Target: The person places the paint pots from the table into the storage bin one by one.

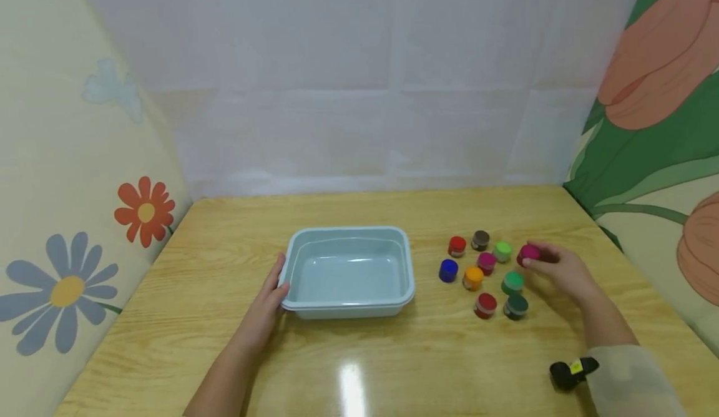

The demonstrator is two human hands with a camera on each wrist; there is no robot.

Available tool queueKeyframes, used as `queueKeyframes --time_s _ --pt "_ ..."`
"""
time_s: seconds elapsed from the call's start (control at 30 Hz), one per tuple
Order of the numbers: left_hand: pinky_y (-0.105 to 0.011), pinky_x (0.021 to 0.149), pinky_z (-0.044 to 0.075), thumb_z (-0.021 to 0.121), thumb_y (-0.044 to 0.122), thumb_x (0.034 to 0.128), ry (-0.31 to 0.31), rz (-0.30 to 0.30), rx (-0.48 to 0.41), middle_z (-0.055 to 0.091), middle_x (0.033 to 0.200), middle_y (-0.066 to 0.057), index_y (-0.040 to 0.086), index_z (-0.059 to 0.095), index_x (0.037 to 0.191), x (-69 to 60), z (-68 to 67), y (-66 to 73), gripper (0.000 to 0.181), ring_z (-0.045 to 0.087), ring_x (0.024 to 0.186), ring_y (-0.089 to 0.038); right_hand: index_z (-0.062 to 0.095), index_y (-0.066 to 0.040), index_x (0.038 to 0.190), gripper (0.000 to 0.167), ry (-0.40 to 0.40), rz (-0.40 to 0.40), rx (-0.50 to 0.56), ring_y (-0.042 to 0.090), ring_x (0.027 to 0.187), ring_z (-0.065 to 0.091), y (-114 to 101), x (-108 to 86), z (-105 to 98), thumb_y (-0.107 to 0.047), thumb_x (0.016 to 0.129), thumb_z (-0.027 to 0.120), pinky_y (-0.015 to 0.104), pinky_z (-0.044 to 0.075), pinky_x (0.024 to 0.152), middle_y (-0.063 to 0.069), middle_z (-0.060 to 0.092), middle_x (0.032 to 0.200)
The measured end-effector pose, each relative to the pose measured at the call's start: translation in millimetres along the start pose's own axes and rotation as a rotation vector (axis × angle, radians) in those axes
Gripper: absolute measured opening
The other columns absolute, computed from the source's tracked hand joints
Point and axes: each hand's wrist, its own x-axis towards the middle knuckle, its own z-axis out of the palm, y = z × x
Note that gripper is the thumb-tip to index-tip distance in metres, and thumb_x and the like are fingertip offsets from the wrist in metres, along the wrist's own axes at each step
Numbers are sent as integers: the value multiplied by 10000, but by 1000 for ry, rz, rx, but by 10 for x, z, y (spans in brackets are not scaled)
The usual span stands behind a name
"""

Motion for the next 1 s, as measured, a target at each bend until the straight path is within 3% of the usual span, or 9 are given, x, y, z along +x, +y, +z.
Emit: queueKeyframes --time_s 0.1,0.3,0.43,0.53,0.6,0.67,0.73,0.9,1.0 --pt "35 931 252 338 305 1063 2 -1 12 -42 1670 -23 192 41 1592 -1 2 -1 617 -20 1524 -296 331 -5 1507 755 19 -23 19 368 1244 479 -92 -7 -3 -451 956 591 222 473 880 291 446 1419" --pt "39 922 244 336 322 1062 7 -14 31 -39 1671 -14 218 52 1592 2 -2 -11 611 -21 1529 -295 312 -52 1529 753 0 -52 44 144 1120 539 -306 -10 19 -463 957 580 347 454 996 238 455 1430" --pt "44 921 236 334 328 1063 6 -13 32 -43 1671 -9 226 54 1592 6 -5 -15 608 -31 1530 -291 339 -64 1520 718 -10 -78 81 -28 979 530 -475 -2 76 -423 957 601 232 466 942 200 489 1386" --pt "46 923 233 335 323 1063 6 -10 25 -48 1670 -10 222 53 1592 1 -3 -9 608 -38 1530 -288 358 -53 1507 683 -30 -113 111 -33 956 540 -606 6 135 -380 962 608 166 475 882 188 508 1343" --pt "-64 1090 222 337 313 1063 10 -8 24 -46 1671 -13 209 55 1593 -2 -1 -5 609 -42 1531 -289 368 -53 1501 662 -43 -132 124 -18 961 547 -700 13 181 -357 965 610 143 467 868 192 515 1334" --pt "-95 1116 208 337 310 1062 14 -12 32 -41 1671 -12 208 58 1593 -4 -2 -2 608 -38 1532 -287 372 -46 1497 649 -58 -146 142 -6 965 555 -793 24 235 -330 966 613 147 472 871 208 514 1342" --pt "-270 1215 151 337 306 1061 16 -13 40 -39 1671 -18 202 60 1593 -6 -1 4 609 -44 1532 -294 381 -43 1492 638 -65 -153 160 0 967 561 -883 37 293 -309 964 621 141 474 861 219 513 1353" --pt "-560 1218 51 334 327 1059 14 -33 38 -51 1671 -4 215 47 1593 -5 0 14 617 -66 1532 -304 412 -44 1474 616 -97 -174 210 76 979 577 -1075 84 446 -265 949 648 165 511 821 218 531 1322" --pt "-579 1216 35 333 342 1057 19 -54 43 -53 1670 24 227 42 1592 -6 -4 16 620 -76 1534 -296 437 -47 1457 599 -121 -192 205 155 1015 573 -1183 109 546 -258 942 658 209 521 834 219 549 1307"
